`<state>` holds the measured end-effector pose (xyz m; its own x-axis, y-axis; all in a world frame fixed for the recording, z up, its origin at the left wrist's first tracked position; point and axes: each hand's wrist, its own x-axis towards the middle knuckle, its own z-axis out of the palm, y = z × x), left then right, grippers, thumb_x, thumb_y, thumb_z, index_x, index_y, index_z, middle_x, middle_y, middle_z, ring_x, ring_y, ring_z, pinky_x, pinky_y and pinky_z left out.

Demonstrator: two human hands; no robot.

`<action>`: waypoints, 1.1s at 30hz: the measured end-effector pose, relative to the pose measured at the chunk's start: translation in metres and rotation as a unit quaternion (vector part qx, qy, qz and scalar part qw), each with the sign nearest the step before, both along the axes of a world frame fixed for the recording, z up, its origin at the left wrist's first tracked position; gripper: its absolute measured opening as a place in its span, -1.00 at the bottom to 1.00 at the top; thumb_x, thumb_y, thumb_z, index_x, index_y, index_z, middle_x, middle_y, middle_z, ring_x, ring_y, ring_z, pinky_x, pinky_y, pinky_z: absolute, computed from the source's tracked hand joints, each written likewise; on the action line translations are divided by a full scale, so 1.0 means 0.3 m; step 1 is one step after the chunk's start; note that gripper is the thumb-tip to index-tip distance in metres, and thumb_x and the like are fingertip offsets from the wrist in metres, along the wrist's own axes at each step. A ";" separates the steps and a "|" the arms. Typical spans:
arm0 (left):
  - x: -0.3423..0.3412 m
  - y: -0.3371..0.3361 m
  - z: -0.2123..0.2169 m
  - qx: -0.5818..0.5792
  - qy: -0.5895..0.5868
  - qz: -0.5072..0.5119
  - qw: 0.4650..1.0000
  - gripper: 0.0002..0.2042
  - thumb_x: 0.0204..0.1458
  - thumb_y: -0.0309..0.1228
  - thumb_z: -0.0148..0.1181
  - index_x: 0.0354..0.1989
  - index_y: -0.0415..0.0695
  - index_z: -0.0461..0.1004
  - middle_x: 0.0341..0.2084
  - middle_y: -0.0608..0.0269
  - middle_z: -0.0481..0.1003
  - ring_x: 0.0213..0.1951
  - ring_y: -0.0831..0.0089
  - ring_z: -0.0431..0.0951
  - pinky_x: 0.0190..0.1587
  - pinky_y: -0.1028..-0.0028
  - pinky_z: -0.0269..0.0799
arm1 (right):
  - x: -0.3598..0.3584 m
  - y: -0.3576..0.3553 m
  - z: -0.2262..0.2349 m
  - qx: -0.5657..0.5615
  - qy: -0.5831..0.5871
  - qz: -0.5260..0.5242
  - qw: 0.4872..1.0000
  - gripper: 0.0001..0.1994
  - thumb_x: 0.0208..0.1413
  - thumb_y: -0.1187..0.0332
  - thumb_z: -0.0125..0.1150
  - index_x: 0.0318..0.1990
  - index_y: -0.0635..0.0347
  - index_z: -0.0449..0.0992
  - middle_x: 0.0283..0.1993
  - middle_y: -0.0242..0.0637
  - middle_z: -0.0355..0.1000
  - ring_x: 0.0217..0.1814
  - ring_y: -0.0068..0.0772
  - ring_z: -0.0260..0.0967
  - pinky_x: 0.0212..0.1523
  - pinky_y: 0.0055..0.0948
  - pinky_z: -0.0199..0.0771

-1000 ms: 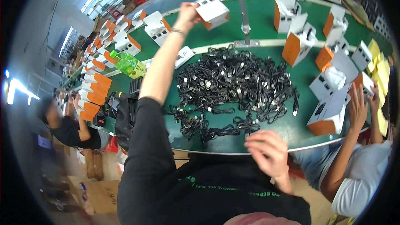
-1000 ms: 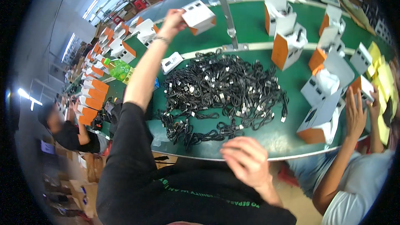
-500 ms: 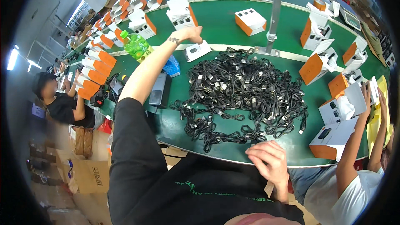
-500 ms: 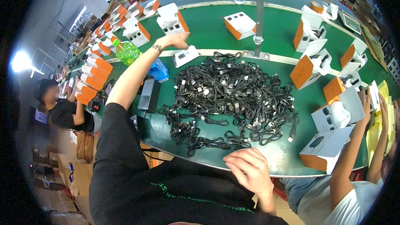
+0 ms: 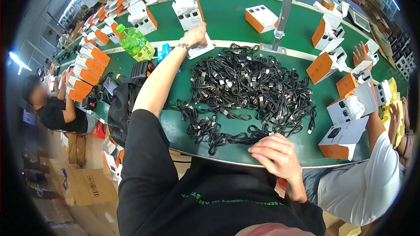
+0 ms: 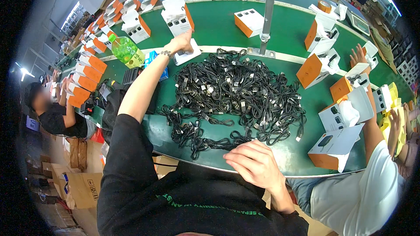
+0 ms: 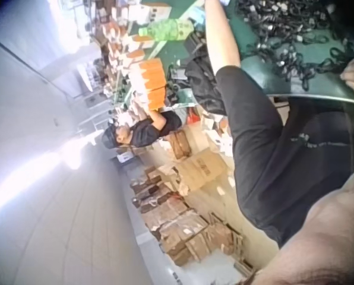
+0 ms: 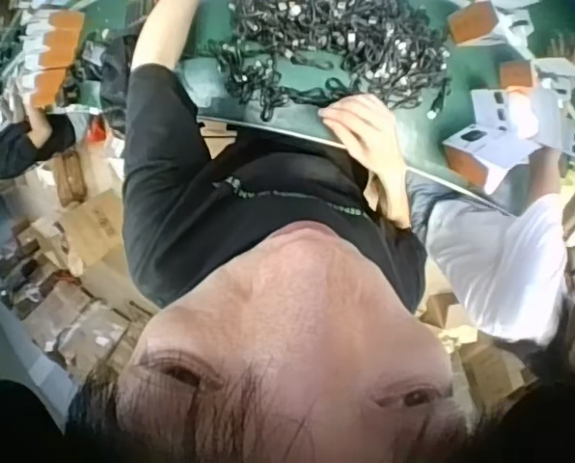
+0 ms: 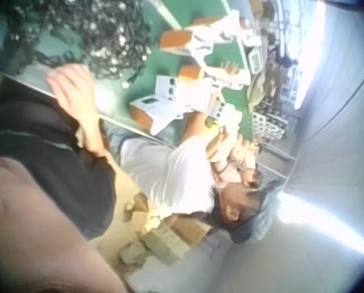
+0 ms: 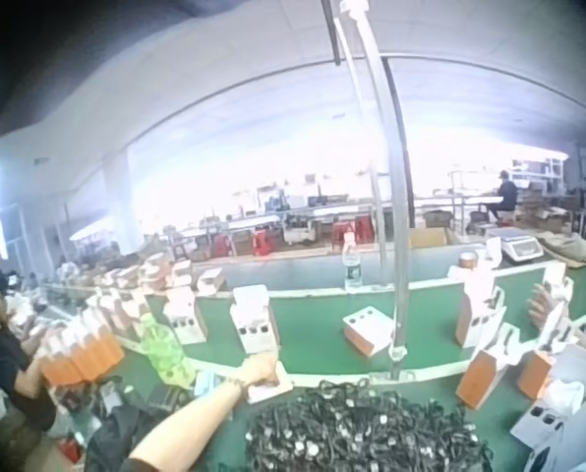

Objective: Placing power banks, cables, and instruction manuals into retail boxes on an assembly line.

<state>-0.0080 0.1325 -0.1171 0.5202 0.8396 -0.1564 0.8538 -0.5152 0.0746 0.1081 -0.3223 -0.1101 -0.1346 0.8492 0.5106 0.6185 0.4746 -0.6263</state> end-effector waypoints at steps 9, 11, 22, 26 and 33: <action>-0.131 -0.203 0.151 -0.001 -0.323 -0.078 0.943 -0.57 -0.24 -0.42 0.42 -0.11 -0.21 0.52 -0.22 0.08 0.59 -0.16 0.29 0.61 -0.05 0.38 0.51 | 0.044 0.065 0.074 0.039 0.005 -0.078 0.996 -0.80 -0.10 0.50 0.38 -0.24 0.21 0.63 -0.32 -0.29 0.56 -0.24 -0.28 0.51 -0.19 -0.37 0.48; -0.129 -0.364 0.252 -0.123 -0.506 -0.079 0.850 -0.58 -0.17 -0.45 0.41 -0.08 -0.24 0.49 -0.23 0.17 0.58 -0.18 0.48 0.58 -0.09 0.47 0.50 | 0.030 0.108 0.097 0.044 0.106 -0.147 0.983 -0.76 -0.07 0.57 0.34 -0.18 0.29 0.61 -0.19 -0.16 0.57 -0.15 -0.19 0.51 -0.10 -0.34 0.48; -0.027 -0.763 0.194 -0.390 -0.717 -0.181 0.549 -0.51 0.01 -0.47 0.31 0.13 -0.25 0.30 -0.02 0.20 0.43 0.00 0.48 0.47 0.04 0.43 0.43 | -0.037 0.396 0.143 -0.039 0.342 -0.136 0.929 -0.63 0.25 0.40 0.09 0.16 0.36 0.29 -0.01 -0.14 0.42 0.06 -0.46 0.33 0.10 -0.40 0.34; -0.022 -0.679 0.097 -0.587 -0.705 -0.038 0.397 -0.50 0.11 -0.46 0.20 0.22 -0.25 0.25 0.05 0.11 0.43 0.07 0.32 0.49 0.12 0.26 0.45 | -0.007 0.505 0.157 -0.040 0.222 -0.158 0.961 -0.62 0.25 0.37 0.10 0.17 0.30 0.31 0.04 -0.02 0.44 0.02 -0.26 0.45 0.05 -0.37 0.42; -0.052 -0.543 0.051 -0.601 -0.753 -0.064 0.259 -0.55 0.22 -0.39 0.00 0.23 -0.33 0.19 0.04 -0.03 0.45 0.12 0.07 0.46 0.17 0.06 0.43 | 0.050 0.673 0.270 0.099 -0.276 -0.300 0.908 -0.37 -0.11 0.18 0.47 0.12 0.28 0.43 -0.14 -0.08 0.40 -0.09 -0.10 0.47 -0.15 -0.20 0.51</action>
